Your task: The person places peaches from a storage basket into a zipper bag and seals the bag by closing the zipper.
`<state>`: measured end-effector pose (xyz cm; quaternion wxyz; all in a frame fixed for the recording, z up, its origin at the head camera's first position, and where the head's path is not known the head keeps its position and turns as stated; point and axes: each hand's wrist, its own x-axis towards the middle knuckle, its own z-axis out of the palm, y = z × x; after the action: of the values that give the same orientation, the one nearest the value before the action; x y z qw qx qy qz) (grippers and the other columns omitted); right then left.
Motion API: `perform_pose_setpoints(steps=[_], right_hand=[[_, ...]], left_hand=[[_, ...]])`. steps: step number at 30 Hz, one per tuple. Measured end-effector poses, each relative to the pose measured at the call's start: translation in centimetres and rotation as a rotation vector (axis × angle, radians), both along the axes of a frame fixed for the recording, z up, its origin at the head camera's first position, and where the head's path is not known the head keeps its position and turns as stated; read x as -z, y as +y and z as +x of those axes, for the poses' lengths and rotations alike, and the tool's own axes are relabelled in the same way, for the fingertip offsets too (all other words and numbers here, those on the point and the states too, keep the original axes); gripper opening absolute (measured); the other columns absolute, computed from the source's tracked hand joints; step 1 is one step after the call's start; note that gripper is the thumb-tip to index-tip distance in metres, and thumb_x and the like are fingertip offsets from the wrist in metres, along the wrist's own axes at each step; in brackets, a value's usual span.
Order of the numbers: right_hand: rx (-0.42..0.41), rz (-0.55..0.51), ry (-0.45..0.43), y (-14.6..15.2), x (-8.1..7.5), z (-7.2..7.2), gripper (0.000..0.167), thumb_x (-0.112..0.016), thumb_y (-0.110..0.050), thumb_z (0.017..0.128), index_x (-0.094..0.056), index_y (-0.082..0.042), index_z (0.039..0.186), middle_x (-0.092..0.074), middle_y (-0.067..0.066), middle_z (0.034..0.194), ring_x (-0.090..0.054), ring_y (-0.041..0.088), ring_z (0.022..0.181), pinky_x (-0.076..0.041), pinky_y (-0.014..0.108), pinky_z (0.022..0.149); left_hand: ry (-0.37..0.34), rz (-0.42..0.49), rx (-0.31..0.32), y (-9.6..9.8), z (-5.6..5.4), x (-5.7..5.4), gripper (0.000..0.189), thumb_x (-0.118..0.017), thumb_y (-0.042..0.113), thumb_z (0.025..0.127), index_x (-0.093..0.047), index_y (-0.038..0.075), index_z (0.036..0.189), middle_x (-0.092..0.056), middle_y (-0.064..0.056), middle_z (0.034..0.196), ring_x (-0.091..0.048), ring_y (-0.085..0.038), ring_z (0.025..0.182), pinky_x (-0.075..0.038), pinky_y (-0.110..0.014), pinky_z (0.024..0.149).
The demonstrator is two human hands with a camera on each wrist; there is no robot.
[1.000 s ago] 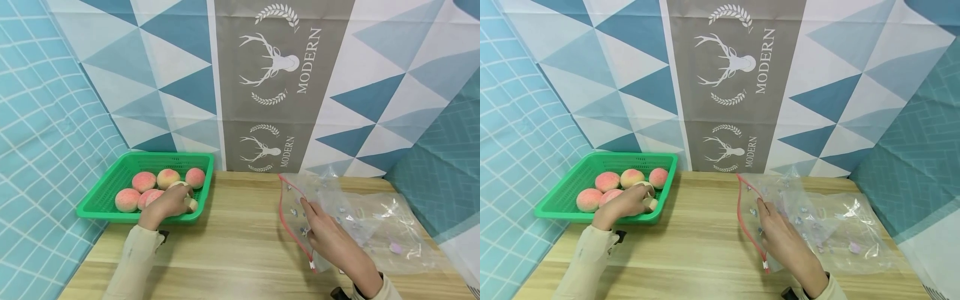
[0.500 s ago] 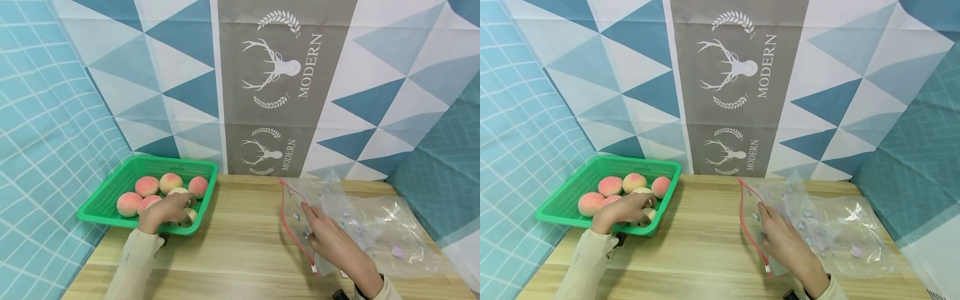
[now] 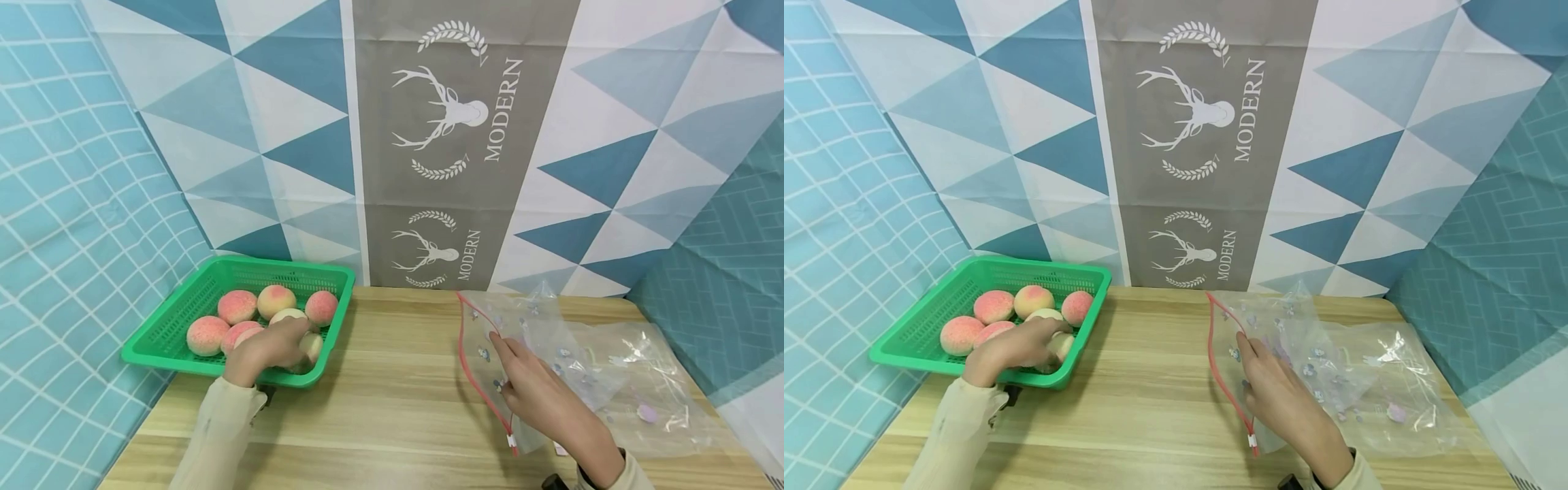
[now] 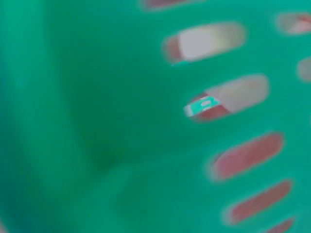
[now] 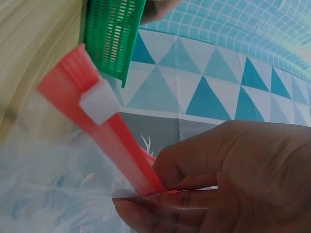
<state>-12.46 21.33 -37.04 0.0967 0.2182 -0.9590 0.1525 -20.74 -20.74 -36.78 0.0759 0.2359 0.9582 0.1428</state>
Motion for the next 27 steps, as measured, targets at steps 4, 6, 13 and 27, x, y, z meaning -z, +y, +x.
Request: perform_pose_setpoints(steps=[4,6,13,27], right_hand=[[-0.009,-0.006,0.016,0.0,0.3,0.0,0.072,-0.06,0.016,0.072,-0.045,0.01,0.142,-0.059,0.02,0.126,-0.052,0.016,0.083,-0.042,0.026,0.06],[-0.016,-0.01,0.017,-0.1,0.5,0.0,0.071,-0.06,0.015,0.072,-0.045,0.011,0.141,-0.06,0.02,0.126,-0.051,0.015,0.083,-0.042,0.025,0.06],[-0.03,-0.067,0.001,-0.2,0.3,-0.3,0.071,-0.06,0.014,0.076,-0.042,0.009,0.144,-0.06,0.017,0.121,-0.04,0.004,0.062,-0.039,0.02,0.053],[-0.094,-0.156,0.003,-0.9,0.4,-0.4,0.075,-0.067,0.011,0.08,-0.037,0.006,0.149,-0.059,0.014,0.126,-0.046,-0.001,0.07,-0.045,0.018,0.059]], left_hand=[[0.139,0.117,0.066,0.0,-0.2,0.0,0.014,-0.06,-0.004,0.084,-0.061,0.01,0.084,-0.043,0.001,0.069,-0.04,-0.013,0.065,-0.037,-0.029,0.063],[0.161,0.186,0.043,0.1,-0.2,-0.1,0.014,-0.068,-0.002,0.084,-0.063,0.008,0.093,-0.051,0.0,0.076,-0.046,-0.014,0.07,-0.041,-0.03,0.065],[0.319,0.254,0.003,0.6,0.1,-1.7,0.052,-0.076,0.015,0.089,-0.057,0.003,0.135,-0.061,-0.013,0.13,-0.059,-0.028,0.114,-0.051,-0.046,0.092],[0.5,0.361,0.178,5.2,3.4,-3.7,0.064,-0.078,0.029,0.087,-0.053,0.006,0.141,-0.055,-0.012,0.14,-0.051,-0.03,0.132,-0.045,-0.049,0.105]])
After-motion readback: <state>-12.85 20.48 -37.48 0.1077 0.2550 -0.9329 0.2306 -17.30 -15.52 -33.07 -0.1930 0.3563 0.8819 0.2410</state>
